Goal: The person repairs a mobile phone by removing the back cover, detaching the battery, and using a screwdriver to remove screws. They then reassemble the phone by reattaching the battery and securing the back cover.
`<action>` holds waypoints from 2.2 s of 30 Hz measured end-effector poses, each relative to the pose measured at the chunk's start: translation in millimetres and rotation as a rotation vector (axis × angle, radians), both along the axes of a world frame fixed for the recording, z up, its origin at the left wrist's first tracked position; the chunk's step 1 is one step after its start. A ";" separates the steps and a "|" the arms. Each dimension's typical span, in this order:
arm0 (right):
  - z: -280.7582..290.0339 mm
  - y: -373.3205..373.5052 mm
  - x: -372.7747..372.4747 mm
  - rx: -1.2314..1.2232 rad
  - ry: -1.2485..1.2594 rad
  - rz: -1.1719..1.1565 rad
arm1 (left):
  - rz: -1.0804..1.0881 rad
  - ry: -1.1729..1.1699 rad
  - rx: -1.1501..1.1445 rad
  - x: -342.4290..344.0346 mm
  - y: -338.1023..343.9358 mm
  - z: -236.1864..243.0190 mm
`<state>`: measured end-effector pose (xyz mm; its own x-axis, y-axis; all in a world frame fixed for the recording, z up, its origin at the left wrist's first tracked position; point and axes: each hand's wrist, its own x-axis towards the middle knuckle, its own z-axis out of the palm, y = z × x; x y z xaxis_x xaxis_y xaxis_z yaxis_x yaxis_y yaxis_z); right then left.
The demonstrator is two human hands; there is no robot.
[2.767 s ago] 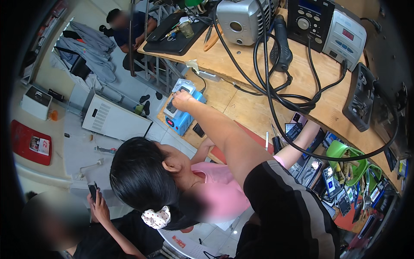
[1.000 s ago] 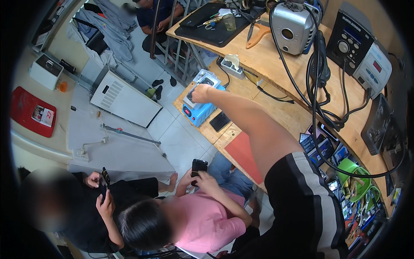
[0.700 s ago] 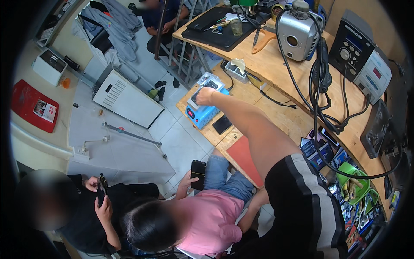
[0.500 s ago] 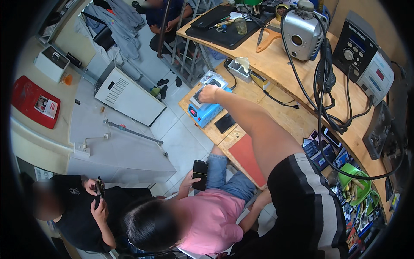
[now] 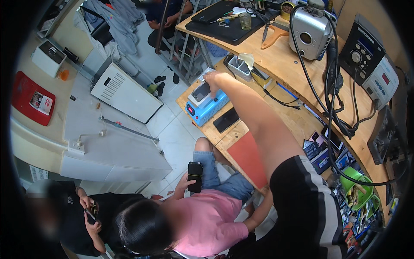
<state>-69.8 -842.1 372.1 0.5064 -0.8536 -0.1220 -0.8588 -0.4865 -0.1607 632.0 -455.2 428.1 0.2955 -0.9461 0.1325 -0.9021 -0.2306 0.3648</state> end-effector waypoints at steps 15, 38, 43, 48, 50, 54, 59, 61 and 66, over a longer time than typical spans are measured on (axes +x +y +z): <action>2.3 -3.4 -0.6 -0.017 0.108 0.023 | 0.001 -0.019 -0.011 -18.1 -22.6 -10.5; -22.7 135.2 -3.6 -0.595 -1.098 -0.535 | -0.345 0.128 -0.379 -285.5 38.5 -75.7; -1.8 422.1 -9.7 0.045 -1.763 -0.641 | -0.421 0.452 -0.016 -425.4 210.9 -156.1; -2.0 695.9 -113.9 0.169 -1.431 -0.691 | -0.453 0.648 0.513 -497.4 385.2 -262.9; 0.1 781.5 -164.2 0.115 -1.218 -0.751 | -0.485 0.535 0.537 -502.6 417.6 -343.8; -20.9 923.9 -237.7 0.009 -1.087 -0.734 | -0.472 0.662 0.463 -577.5 435.9 -322.8; -52.6 1079.4 -314.3 -0.419 -0.658 -0.964 | -0.608 0.201 0.208 -625.2 462.6 -391.0; -59.6 1125.1 -315.2 -0.502 -0.656 -1.091 | -0.618 0.224 0.113 -647.9 478.6 -413.6; -100.9 1182.5 -304.3 -0.620 -0.493 -0.926 | -0.549 0.671 -0.060 -648.9 498.9 -445.3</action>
<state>-374.1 340.4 271.2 -0.4478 -0.7619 0.4679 -0.8343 0.1679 -0.5252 -16.9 43.7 -17.2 -0.1673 -0.9748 0.1478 -0.4698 0.2107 0.8572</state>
